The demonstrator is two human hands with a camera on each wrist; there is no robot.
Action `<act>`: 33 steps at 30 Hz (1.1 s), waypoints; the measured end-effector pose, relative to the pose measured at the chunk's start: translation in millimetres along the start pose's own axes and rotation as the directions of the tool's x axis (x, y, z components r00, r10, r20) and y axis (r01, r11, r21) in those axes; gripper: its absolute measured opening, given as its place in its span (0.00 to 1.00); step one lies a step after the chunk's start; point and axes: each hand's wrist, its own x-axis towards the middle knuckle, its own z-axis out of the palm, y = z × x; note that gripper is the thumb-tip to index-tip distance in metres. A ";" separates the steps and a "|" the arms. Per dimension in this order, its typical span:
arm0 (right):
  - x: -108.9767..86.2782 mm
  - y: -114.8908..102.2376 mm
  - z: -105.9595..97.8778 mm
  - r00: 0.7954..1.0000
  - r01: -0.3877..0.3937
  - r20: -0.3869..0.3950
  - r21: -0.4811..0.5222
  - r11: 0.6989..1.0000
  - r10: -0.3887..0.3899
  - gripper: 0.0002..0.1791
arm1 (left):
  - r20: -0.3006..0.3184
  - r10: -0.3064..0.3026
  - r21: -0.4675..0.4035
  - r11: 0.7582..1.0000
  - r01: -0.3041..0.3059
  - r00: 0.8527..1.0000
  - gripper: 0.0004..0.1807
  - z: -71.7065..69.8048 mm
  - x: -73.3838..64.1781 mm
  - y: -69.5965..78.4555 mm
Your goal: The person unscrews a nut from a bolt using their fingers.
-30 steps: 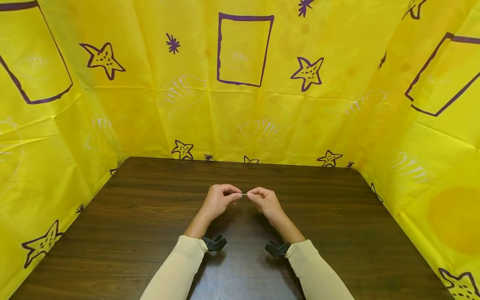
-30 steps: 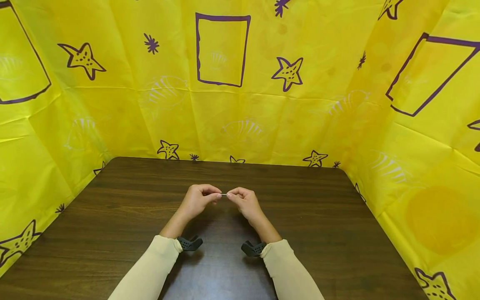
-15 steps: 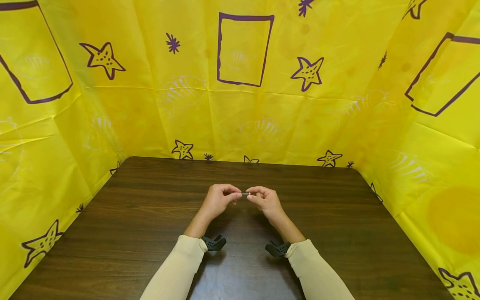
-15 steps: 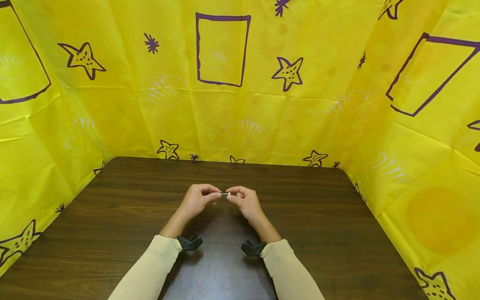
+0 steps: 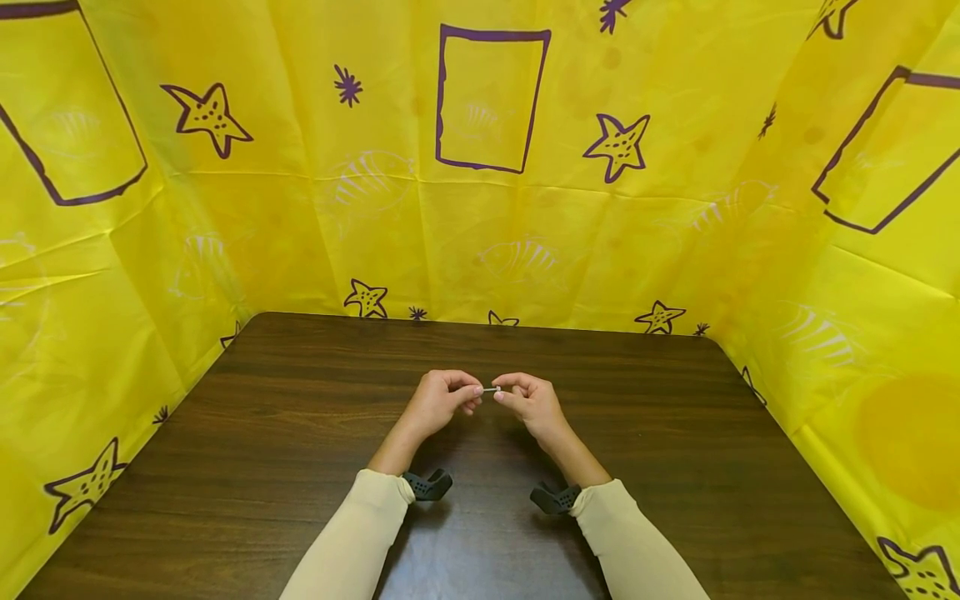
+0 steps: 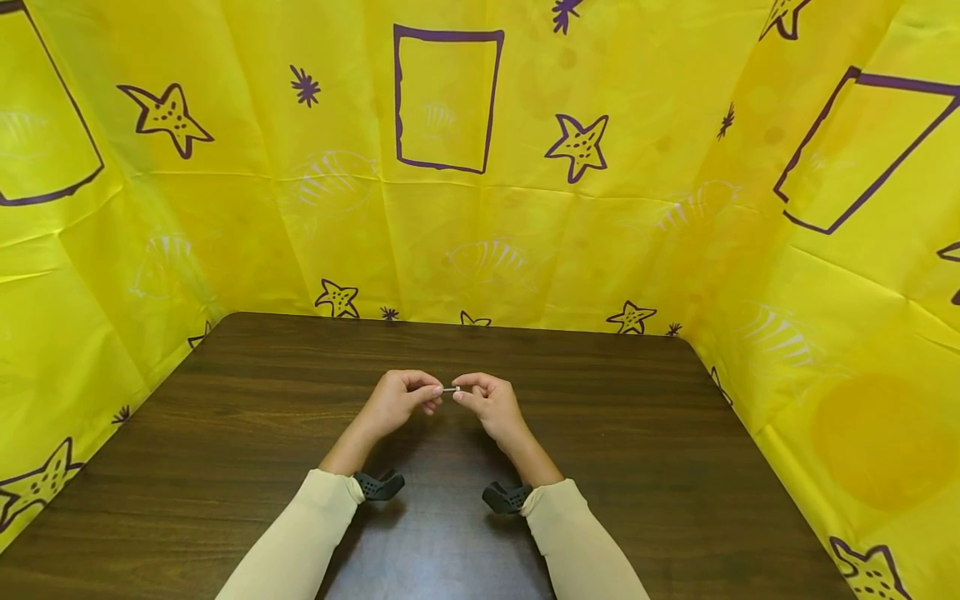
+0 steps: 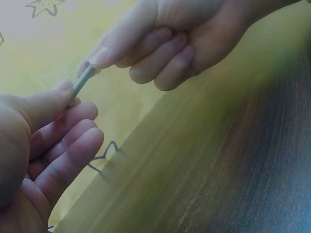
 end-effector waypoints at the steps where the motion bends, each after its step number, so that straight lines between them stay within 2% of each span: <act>1: 0.2 0.1 -0.2 1.000 0.003 0.004 -0.001 1.000 -0.003 0.13 | -0.002 0.002 -0.001 1.000 -0.002 1.000 0.08 0.1 0.1 0.0; 7: 0.8 -0.2 -0.4 0.999 -0.049 0.017 -0.006 0.999 0.050 0.15 | -0.014 -0.004 -0.013 1.000 0.004 1.000 0.06 1.5 0.4 0.3; 12: 0.4 -2.5 1.8 0.995 -0.101 -0.010 -0.104 0.989 0.100 0.19 | -0.026 -0.013 -0.017 1.000 0.012 1.000 0.05 3.5 -0.8 4.2; 14: 0.1 -3.7 2.4 0.994 -0.110 -0.005 -0.125 0.986 0.110 0.22 | -0.024 -0.011 -0.012 1.000 0.010 1.000 0.05 3.5 -3.4 11.9; 20: -0.9 -5.0 2.1 0.989 -0.139 0.048 -0.062 0.988 0.142 0.23 | -0.009 0.019 0.006 1.000 -0.019 1.000 0.04 1.4 -12.7 38.8; 24: -0.7 -3.7 1.4 0.987 -0.145 0.070 -0.027 0.989 0.147 0.21 | -0.016 0.034 0.013 0.999 -0.034 0.999 0.04 0.6 -14.1 41.0; 28: -0.4 -2.3 0.2 0.986 -0.143 0.081 -0.004 0.990 0.143 0.18 | -0.013 0.020 -0.001 1.000 -0.020 1.000 0.05 -0.7 -14.0 41.3; 33: 0.0 -0.4 -1.3 0.991 -0.102 0.090 0.025 0.994 0.099 0.15 | -0.002 0.010 -0.002 1.000 -0.010 1.000 0.06 -2.7 -14.0 41.0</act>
